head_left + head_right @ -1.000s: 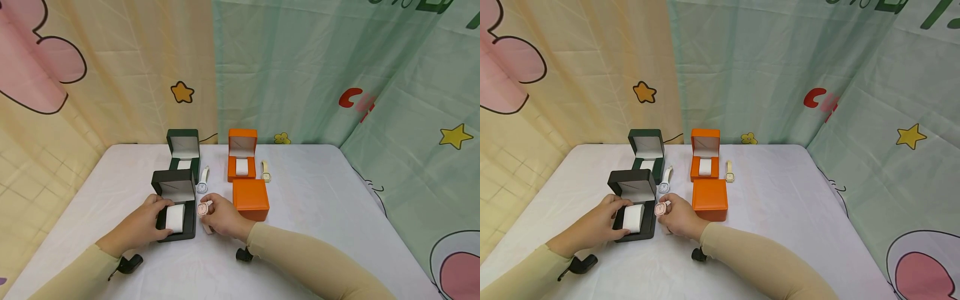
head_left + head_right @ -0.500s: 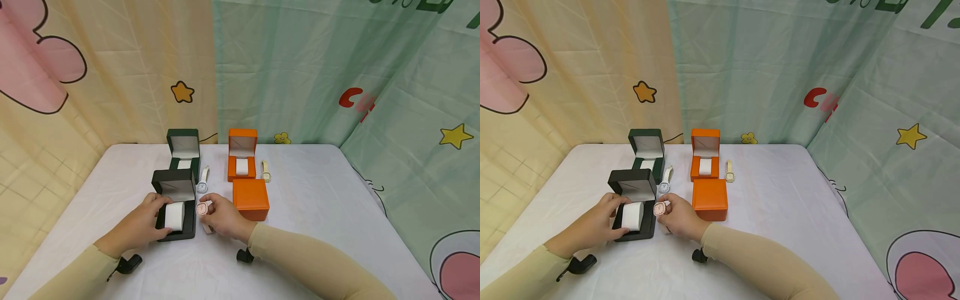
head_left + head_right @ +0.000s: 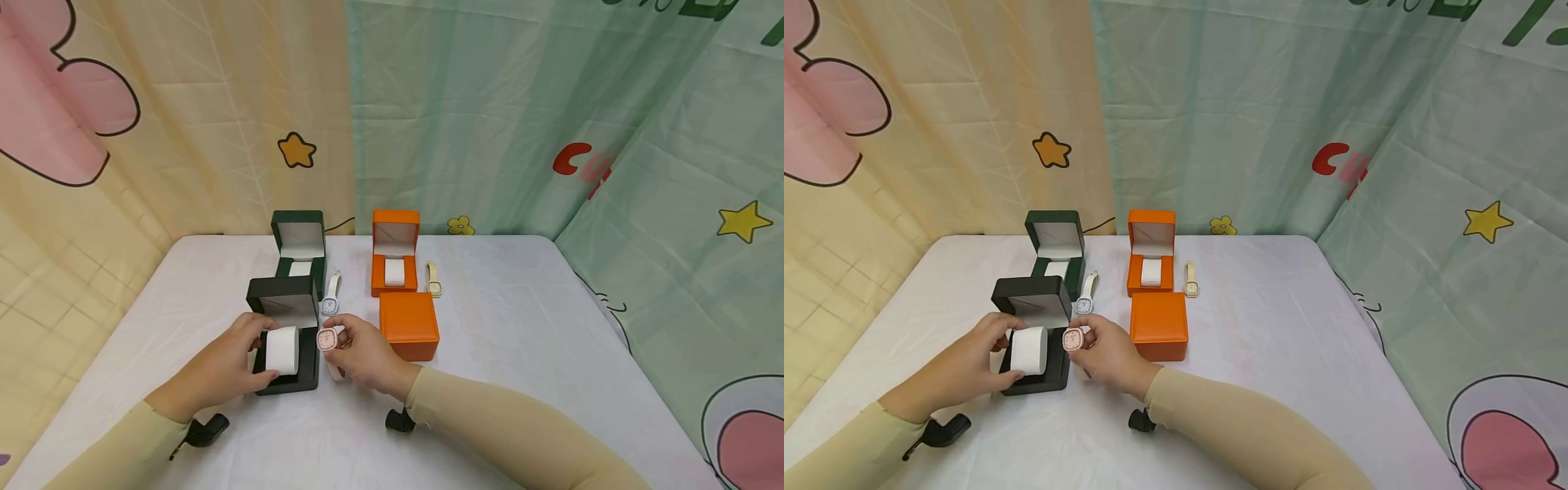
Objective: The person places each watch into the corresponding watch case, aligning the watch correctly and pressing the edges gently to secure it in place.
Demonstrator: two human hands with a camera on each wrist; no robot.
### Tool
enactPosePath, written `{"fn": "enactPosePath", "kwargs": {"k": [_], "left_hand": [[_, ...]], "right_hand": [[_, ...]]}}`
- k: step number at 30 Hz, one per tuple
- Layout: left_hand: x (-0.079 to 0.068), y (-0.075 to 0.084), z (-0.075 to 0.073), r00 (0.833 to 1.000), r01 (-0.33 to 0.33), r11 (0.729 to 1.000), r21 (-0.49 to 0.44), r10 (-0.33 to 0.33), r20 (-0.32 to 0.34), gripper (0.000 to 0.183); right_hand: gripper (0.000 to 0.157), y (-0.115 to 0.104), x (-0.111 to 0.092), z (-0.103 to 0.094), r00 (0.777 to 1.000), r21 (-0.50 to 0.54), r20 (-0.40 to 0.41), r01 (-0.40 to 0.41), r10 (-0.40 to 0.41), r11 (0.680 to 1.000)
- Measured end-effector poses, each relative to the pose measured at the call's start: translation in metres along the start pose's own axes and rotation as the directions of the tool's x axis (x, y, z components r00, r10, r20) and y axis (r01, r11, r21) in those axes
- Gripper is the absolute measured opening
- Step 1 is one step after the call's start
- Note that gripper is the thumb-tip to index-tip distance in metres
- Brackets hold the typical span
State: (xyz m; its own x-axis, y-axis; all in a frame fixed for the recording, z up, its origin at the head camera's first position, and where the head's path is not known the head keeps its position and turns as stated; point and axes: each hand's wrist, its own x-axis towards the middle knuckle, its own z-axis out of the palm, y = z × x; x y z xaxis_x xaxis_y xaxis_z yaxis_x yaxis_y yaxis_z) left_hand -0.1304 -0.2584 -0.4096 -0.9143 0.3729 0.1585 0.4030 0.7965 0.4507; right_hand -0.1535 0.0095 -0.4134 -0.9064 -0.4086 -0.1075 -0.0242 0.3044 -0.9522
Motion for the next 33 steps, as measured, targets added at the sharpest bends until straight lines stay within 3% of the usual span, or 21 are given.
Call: {"fn": "enactPosePath", "kwargs": {"k": [5, 11, 22, 33], "left_hand": [[-0.001, 0.005, -0.006, 1.000, -0.014, 1.000, 0.012, 0.014, -0.009, 0.067], [0.003, 0.016, -0.009, 0.999, -0.049, 0.997, -0.065, 0.048, -0.007, 0.068], [0.009, 0.050, -0.017, 0.998, -0.055, 0.988, -0.144, 0.050, -0.040, 0.067], [0.031, 0.082, -0.028, 0.990, -0.093, 0.981, -0.168, 0.074, -0.116, 0.066]], "right_hand": [[0.040, -0.005, -0.004, -0.002, 1.000, 0.023, 0.002, 0.024, -0.024, 0.999], [0.043, -0.015, -0.008, -0.009, 0.998, 0.009, 0.001, 0.059, -0.059, 0.998], [0.044, -0.036, -0.015, -0.030, 0.995, 0.043, -0.048, 0.085, -0.083, 0.995], [0.048, -0.053, -0.017, -0.057, 0.980, 0.119, -0.132, 0.161, -0.146, 0.980]]}}
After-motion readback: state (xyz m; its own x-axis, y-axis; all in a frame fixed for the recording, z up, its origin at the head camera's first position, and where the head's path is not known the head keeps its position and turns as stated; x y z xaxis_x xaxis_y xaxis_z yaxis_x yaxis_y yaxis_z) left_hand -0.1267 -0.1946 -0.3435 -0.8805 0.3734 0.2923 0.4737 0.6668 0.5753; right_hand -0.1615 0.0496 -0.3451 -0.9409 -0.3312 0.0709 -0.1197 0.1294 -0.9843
